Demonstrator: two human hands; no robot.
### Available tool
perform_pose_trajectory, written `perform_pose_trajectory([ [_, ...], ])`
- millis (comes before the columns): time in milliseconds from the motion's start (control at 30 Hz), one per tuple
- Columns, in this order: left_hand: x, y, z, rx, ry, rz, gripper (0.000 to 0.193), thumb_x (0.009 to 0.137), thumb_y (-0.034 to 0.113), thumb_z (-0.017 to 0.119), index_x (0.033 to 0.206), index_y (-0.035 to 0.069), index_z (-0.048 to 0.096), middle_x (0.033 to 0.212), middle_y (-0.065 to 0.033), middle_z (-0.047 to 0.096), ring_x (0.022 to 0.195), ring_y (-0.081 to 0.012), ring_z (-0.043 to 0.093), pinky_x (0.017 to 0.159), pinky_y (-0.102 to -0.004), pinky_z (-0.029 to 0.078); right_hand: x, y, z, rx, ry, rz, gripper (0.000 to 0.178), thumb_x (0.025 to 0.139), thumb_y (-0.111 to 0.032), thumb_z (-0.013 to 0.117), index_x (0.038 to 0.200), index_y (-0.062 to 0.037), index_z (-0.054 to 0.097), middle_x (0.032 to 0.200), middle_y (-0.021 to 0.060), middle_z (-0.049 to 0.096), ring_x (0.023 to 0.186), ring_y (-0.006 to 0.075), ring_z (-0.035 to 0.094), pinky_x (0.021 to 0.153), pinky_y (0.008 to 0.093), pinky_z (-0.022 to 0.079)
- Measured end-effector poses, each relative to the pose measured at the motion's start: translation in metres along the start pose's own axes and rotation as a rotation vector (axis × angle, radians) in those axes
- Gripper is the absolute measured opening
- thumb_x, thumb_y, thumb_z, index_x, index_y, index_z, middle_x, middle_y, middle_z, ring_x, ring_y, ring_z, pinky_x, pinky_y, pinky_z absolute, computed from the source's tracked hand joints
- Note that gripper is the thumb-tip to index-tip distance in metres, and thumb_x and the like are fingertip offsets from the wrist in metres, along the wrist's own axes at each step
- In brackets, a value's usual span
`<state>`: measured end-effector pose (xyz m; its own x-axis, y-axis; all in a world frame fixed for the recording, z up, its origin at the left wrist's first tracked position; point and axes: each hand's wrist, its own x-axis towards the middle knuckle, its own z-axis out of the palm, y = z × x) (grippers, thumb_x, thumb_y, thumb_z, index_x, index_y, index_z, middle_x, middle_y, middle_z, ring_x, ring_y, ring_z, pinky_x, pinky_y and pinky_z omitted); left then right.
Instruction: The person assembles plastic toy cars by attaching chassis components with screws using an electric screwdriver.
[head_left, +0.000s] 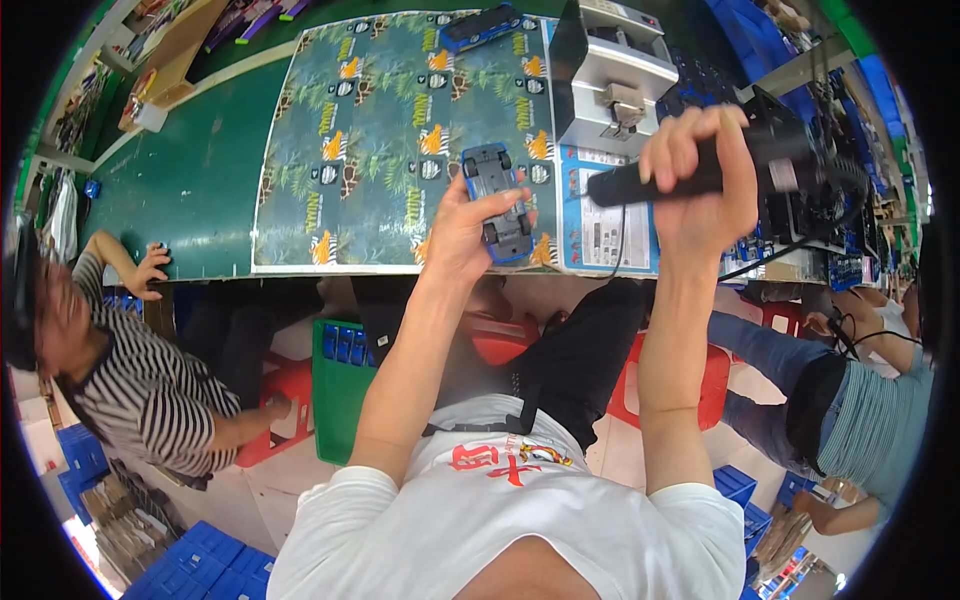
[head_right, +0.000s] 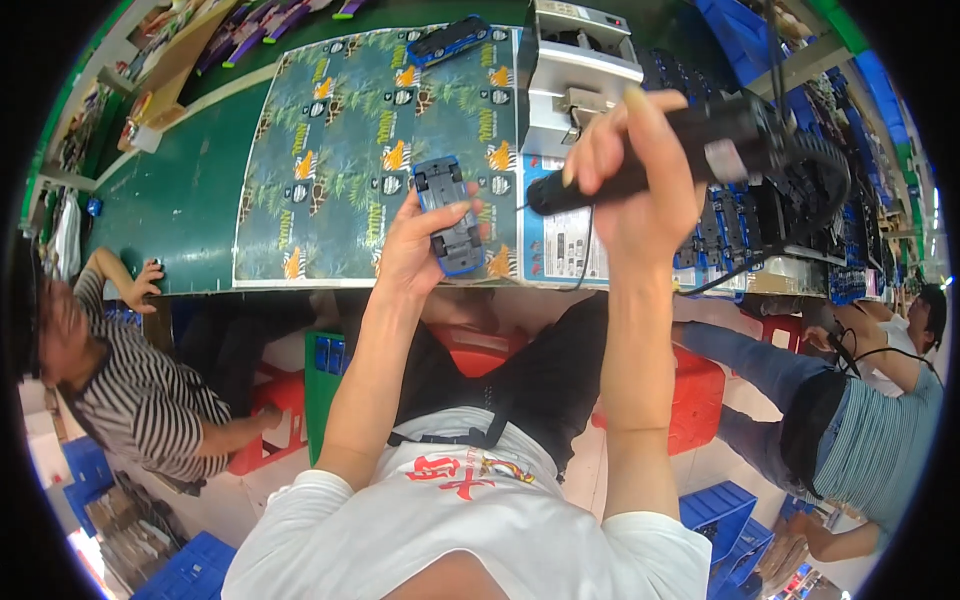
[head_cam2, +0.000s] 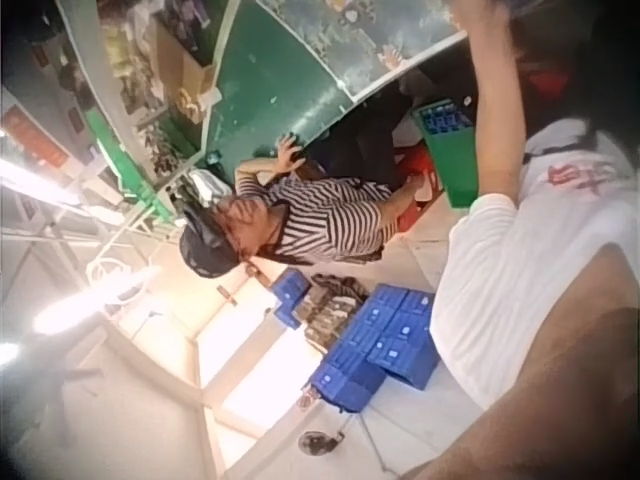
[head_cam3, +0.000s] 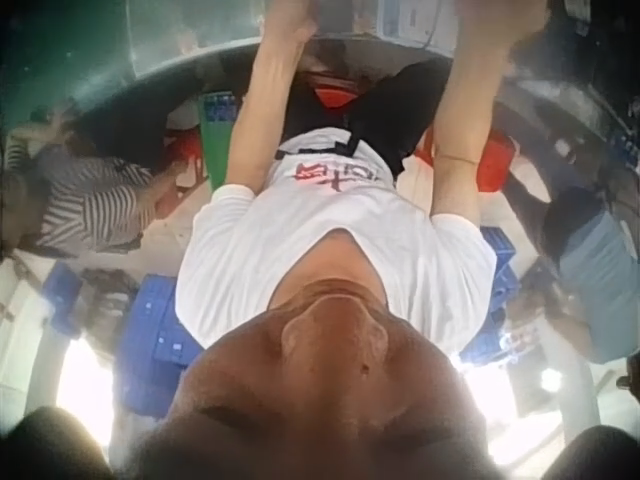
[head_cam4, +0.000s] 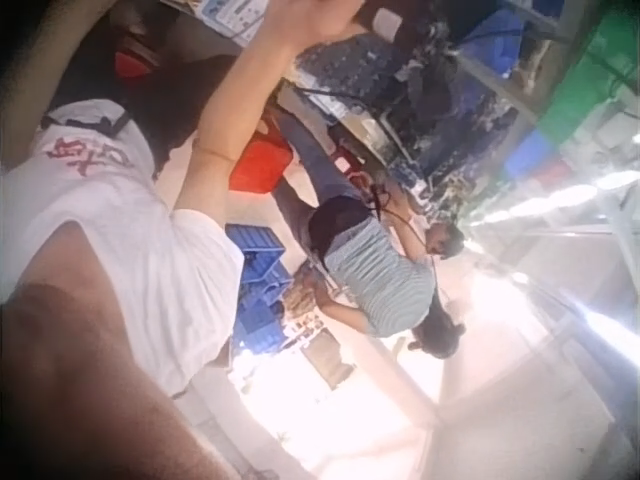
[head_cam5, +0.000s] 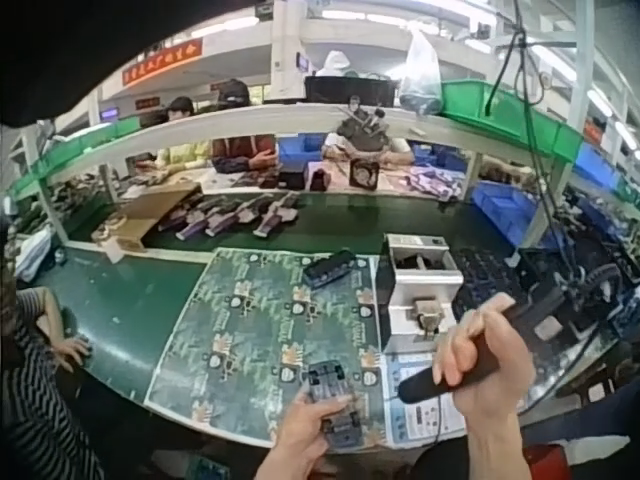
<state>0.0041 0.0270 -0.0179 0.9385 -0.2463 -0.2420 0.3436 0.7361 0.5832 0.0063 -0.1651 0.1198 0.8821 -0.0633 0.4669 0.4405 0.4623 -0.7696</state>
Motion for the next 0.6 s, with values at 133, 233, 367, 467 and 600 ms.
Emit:
perform_pose_trajectory([
  [133, 0.001, 0.000, 0.002, -0.001, 0.022, 0.019, 0.043, 0.081, -0.006, 0.068, 0.121, 0.004, 0.054, 0.113, -0.0145, 0.066, 0.094, -0.0251, 0.068, 0.074, -0.0424, 0.061, -0.034, 0.012, 0.020, 0.044, -0.112, -0.024, 0.023, 0.096, -0.028, 0.050, 0.093, -0.0051, 0.051, 0.064, 0.0047, 0.046, 0.051, 0.0149, 0.045, 0.051, 0.0319, 0.042],
  [233, 0.002, 0.001, 0.001, 0.014, 0.043, 0.017, 0.045, 0.080, -0.007, 0.068, 0.121, 0.004, 0.054, 0.112, -0.0148, 0.066, 0.093, -0.0251, 0.068, 0.073, -0.0420, 0.060, -0.041, 0.018, 0.025, 0.073, -0.132, 0.000, 0.022, 0.094, -0.026, 0.053, 0.094, -0.0047, 0.051, 0.065, 0.0056, 0.049, 0.052, 0.0154, 0.048, 0.052, 0.0320, 0.044],
  [367, 0.003, -0.002, 0.001, 0.011, 0.042, 0.016, 0.046, 0.079, -0.008, 0.068, 0.121, 0.004, 0.054, 0.113, -0.0150, 0.066, 0.093, -0.0251, 0.068, 0.074, -0.0419, 0.059, -0.044, 0.023, 0.027, 0.078, -0.133, 0.026, 0.018, 0.093, -0.021, 0.054, 0.094, -0.0037, 0.052, 0.065, 0.0063, 0.050, 0.052, 0.0158, 0.049, 0.053, 0.0326, 0.046],
  [467, 0.003, -0.002, 0.002, 0.010, 0.049, 0.005, 0.047, 0.079, -0.008, 0.068, 0.122, 0.003, 0.054, 0.113, -0.0150, 0.066, 0.094, -0.0251, 0.068, 0.076, -0.0416, 0.059, -0.045, 0.025, 0.031, 0.018, -0.120, 0.067, 0.016, 0.091, -0.018, 0.057, 0.090, -0.0034, 0.052, 0.063, 0.0063, 0.049, 0.052, 0.0157, 0.049, 0.051, 0.0326, 0.045],
  [600, 0.004, -0.001, 0.003, 0.024, 0.060, -0.013, 0.048, 0.078, -0.008, 0.068, 0.123, 0.003, 0.053, 0.114, -0.0153, 0.066, 0.094, -0.0257, 0.068, 0.080, -0.0414, 0.059, -0.041, 0.026, 0.032, 0.002, -0.180, 0.050, 0.016, 0.090, -0.018, 0.059, 0.089, -0.0033, 0.052, 0.063, 0.0067, 0.050, 0.053, 0.0160, 0.050, 0.050, 0.0327, 0.046],
])
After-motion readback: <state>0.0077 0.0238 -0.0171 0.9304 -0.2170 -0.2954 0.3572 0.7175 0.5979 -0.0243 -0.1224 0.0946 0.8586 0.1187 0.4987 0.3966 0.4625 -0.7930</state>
